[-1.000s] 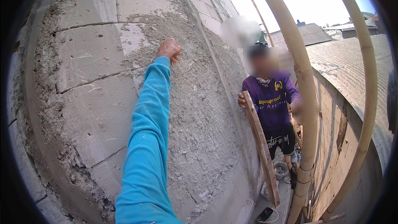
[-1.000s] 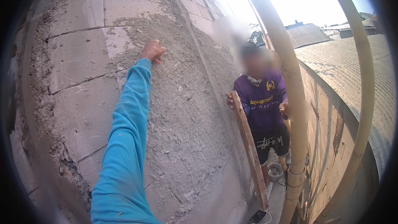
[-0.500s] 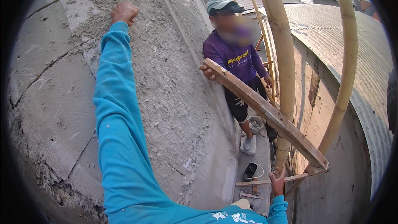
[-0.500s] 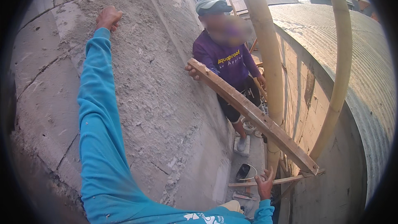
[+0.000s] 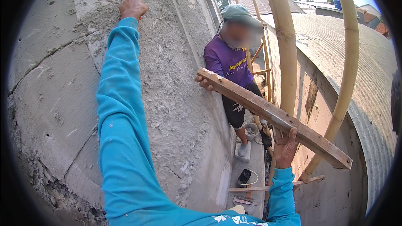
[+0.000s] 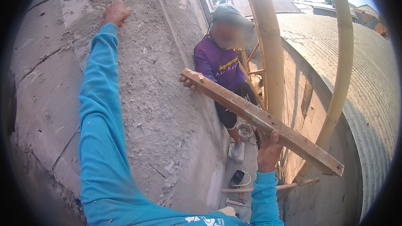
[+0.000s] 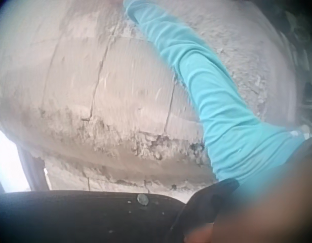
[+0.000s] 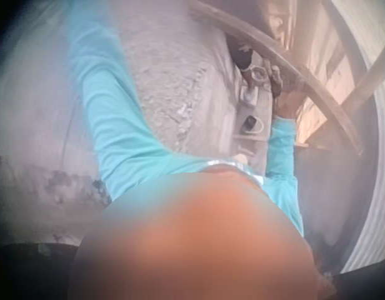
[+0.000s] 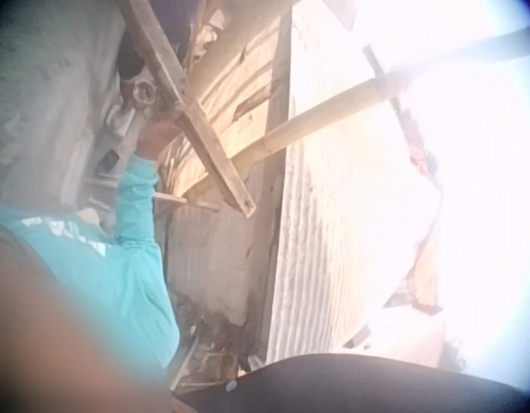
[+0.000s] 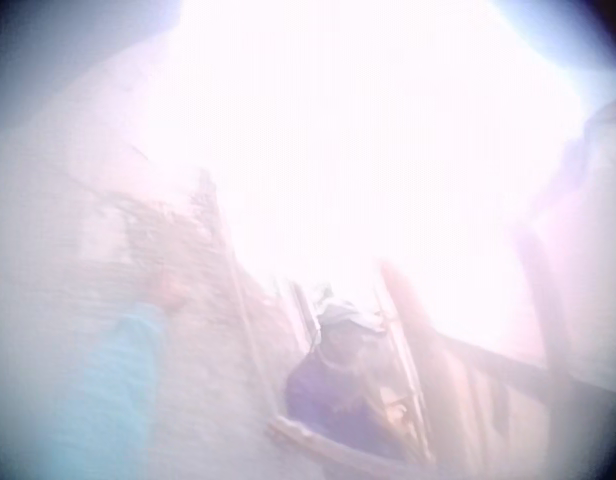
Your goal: The person measures bamboo poles with a tape measure, then uses pliers to tighten wire bindings on a bamboo scaffold. A coworker assists by handing over a wooden crossbeam, which the person positions and secures between vertical bamboo supports.
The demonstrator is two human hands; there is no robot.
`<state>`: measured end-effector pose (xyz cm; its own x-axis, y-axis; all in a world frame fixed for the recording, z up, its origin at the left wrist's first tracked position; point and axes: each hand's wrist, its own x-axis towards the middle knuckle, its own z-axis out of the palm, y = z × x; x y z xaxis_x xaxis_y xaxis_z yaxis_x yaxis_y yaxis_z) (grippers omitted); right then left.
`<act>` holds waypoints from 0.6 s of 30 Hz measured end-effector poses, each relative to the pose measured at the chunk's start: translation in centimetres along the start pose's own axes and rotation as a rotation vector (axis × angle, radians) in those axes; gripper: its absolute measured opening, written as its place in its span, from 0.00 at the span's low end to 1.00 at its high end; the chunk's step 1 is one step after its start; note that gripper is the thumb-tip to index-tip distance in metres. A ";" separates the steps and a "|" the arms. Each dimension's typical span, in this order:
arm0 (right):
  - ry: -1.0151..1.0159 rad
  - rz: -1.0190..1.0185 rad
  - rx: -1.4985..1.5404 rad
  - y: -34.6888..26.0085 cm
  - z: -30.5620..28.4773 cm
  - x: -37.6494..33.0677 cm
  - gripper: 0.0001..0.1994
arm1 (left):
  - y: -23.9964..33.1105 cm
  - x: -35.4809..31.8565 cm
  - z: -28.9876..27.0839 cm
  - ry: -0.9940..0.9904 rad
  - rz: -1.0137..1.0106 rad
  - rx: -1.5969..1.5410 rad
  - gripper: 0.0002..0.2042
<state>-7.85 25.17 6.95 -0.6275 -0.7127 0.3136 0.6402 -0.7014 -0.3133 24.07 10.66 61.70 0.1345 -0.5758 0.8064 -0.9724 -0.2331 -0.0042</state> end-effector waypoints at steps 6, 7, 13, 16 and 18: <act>-0.028 -0.294 -0.322 -7.3 5.9 6.3 0.32 | -0.3 0.0 -0.1 0.009 0.030 0.073 0.11; -0.076 -0.374 -0.390 -8.9 7.2 7.7 0.32 | -0.3 0.1 -0.1 0.006 0.045 0.083 0.13; -0.342 -0.471 -0.358 -18.3 17.2 14.8 0.35 | 0.1 0.6 -1.2 -0.035 -0.019 -0.071 0.11; -0.502 -0.494 -0.356 -20.0 22.4 18.4 0.36 | 0.9 -0.6 -2.2 0.545 0.045 -0.125 0.18; -0.579 -0.498 -0.245 -20.0 25.9 21.3 0.36 | 1.0 -0.9 -5.2 0.547 0.051 -0.228 0.26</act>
<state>-22.53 24.15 43.08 -0.4409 -0.2476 0.8627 0.1878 -0.9654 -0.1811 21.98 15.00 64.09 0.0282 -0.0807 0.9963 -0.9996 -0.0064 0.0278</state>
